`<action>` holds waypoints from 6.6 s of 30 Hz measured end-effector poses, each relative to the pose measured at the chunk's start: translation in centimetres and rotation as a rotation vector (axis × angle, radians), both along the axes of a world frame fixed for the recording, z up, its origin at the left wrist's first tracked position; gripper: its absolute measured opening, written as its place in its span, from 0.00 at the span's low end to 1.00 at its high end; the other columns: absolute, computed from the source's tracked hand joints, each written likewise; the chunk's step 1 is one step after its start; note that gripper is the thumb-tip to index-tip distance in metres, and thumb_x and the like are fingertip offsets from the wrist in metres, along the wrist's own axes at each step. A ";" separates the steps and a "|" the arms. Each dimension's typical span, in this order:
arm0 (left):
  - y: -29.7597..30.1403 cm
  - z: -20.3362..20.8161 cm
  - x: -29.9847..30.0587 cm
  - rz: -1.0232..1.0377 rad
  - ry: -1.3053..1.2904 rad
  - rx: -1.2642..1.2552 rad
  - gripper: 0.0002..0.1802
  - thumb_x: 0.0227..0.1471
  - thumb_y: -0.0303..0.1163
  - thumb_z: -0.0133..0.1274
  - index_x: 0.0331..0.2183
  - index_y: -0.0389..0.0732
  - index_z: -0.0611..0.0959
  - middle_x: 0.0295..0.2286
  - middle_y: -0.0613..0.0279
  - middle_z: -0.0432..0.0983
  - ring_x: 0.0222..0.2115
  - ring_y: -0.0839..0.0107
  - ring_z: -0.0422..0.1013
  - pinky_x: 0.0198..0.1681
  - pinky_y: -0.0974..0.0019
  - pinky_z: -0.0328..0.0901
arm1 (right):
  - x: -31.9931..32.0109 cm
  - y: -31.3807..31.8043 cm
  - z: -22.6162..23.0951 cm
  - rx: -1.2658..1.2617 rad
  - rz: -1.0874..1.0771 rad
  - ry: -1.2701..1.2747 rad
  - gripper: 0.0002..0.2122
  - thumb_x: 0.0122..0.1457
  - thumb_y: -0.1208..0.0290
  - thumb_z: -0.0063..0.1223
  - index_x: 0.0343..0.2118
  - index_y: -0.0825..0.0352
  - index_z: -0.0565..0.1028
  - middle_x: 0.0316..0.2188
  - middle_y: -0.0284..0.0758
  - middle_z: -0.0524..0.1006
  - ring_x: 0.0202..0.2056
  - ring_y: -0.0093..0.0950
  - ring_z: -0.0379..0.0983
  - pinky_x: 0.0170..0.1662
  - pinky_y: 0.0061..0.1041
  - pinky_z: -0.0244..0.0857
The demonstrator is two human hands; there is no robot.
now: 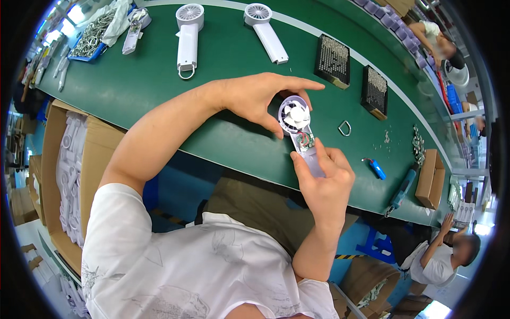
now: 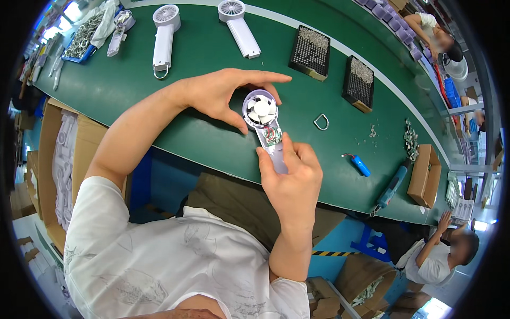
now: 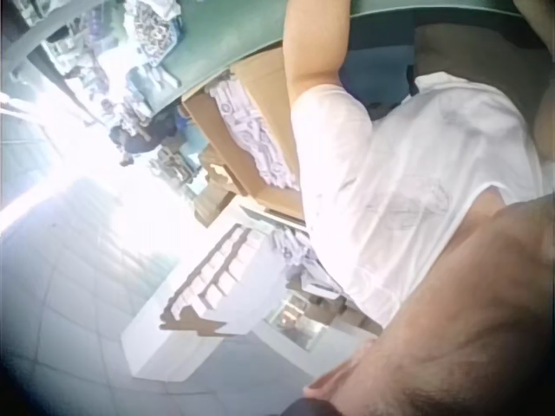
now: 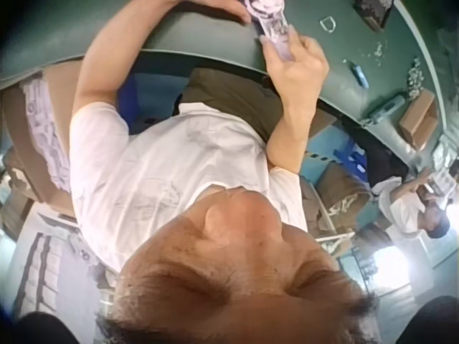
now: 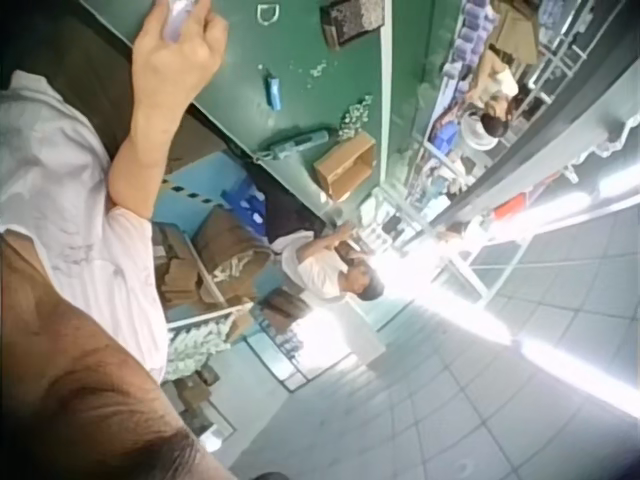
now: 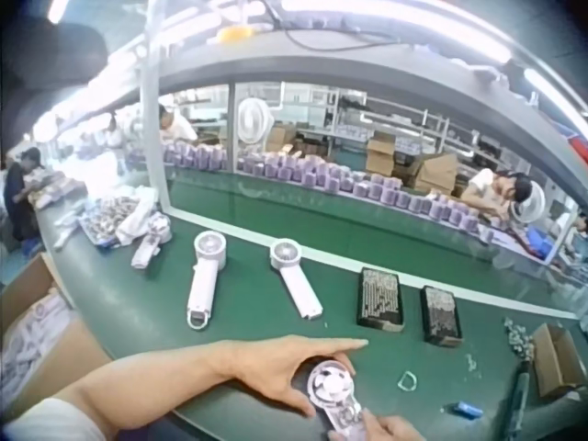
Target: Assembling the components of a small portable handheld fan on a factory assembly line.
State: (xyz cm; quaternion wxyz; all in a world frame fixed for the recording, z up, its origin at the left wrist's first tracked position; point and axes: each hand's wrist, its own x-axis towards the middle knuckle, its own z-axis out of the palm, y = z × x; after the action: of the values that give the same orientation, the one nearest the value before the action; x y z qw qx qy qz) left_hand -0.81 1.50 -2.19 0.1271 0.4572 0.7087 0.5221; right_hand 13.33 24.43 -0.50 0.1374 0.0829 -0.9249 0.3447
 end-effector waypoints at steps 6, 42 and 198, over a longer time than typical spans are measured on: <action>0.1 0.4 0.0 0.018 -0.002 -0.048 0.62 0.37 0.24 0.76 0.71 0.45 0.63 0.52 0.57 0.82 0.51 0.63 0.78 0.60 0.61 0.70 | 0.2 -0.3 -0.3 0.020 -0.014 0.042 0.21 0.49 0.70 0.76 0.45 0.77 0.84 0.30 0.42 0.79 0.28 0.37 0.79 0.29 0.35 0.72; 0.1 -0.2 -0.3 -0.004 -0.036 -0.024 0.52 0.39 0.28 0.75 0.66 0.40 0.71 0.54 0.55 0.81 0.54 0.63 0.76 0.63 0.60 0.68 | 0.2 -0.9 -0.4 0.058 -0.045 0.096 0.21 0.47 0.72 0.77 0.43 0.78 0.84 0.28 0.42 0.80 0.26 0.32 0.80 0.28 0.30 0.72; 13.7 -5.4 22.5 0.013 -1.463 1.228 0.29 0.77 0.40 0.36 0.68 0.31 0.62 0.59 0.48 0.70 0.62 0.54 0.69 0.70 0.52 0.63 | -0.9 3.2 5.7 0.237 0.284 -0.329 0.04 0.56 0.81 0.66 0.33 0.73 0.82 0.28 0.32 0.76 0.28 0.19 0.72 0.31 0.21 0.65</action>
State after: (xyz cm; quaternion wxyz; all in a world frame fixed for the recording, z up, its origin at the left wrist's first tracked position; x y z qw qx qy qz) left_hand 21.72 15.16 -7.56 0.2737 0.0005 0.0585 0.9600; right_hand 12.46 27.68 5.18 -0.0755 0.1705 -0.9479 0.2583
